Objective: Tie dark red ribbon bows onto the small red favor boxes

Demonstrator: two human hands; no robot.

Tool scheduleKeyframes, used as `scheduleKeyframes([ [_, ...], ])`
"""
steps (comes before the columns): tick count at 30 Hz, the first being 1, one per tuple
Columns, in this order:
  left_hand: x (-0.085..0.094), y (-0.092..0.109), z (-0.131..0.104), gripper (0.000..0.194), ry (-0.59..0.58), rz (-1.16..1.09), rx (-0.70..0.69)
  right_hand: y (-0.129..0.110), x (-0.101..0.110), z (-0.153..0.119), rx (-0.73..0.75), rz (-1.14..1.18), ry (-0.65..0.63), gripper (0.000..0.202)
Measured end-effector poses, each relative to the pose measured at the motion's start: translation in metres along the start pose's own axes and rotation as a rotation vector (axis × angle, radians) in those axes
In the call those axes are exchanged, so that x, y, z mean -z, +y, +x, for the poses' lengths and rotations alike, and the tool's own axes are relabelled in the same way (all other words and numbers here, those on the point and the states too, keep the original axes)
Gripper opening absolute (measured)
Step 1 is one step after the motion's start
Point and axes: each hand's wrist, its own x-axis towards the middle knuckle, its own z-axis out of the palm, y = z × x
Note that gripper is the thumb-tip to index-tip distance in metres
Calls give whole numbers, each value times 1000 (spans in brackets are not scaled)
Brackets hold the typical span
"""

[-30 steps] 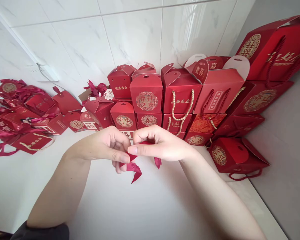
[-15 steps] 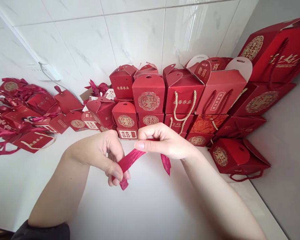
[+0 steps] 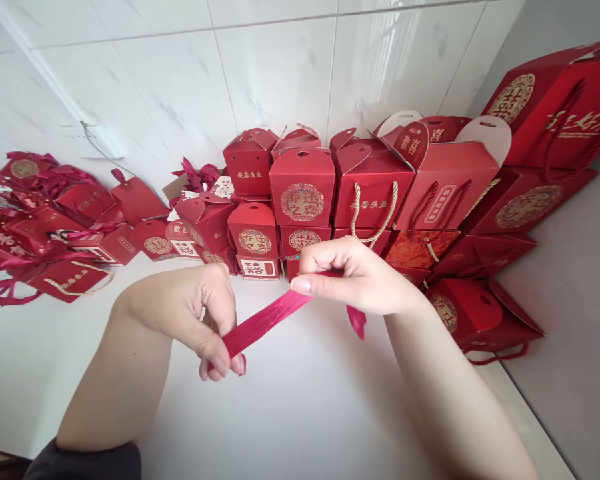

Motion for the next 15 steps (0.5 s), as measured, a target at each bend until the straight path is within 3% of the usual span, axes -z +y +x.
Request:
scheduleKeyframes([
  [4, 4, -3, -3, 17, -65, -6, -46, 0, 3, -1, -9, -28, 14, 31],
  [11, 9, 0, 3, 27, -226, 233, -365, 13, -3, 10, -74, -98, -131, 25],
  [13, 8, 1, 5, 31, -212, 218, -419, 17, -6, 14, -91, -95, -176, 26],
  [15, 6, 3, 5, 34, -123, 169, -448, 19, -9, 17, -115, -96, -231, 26],
])
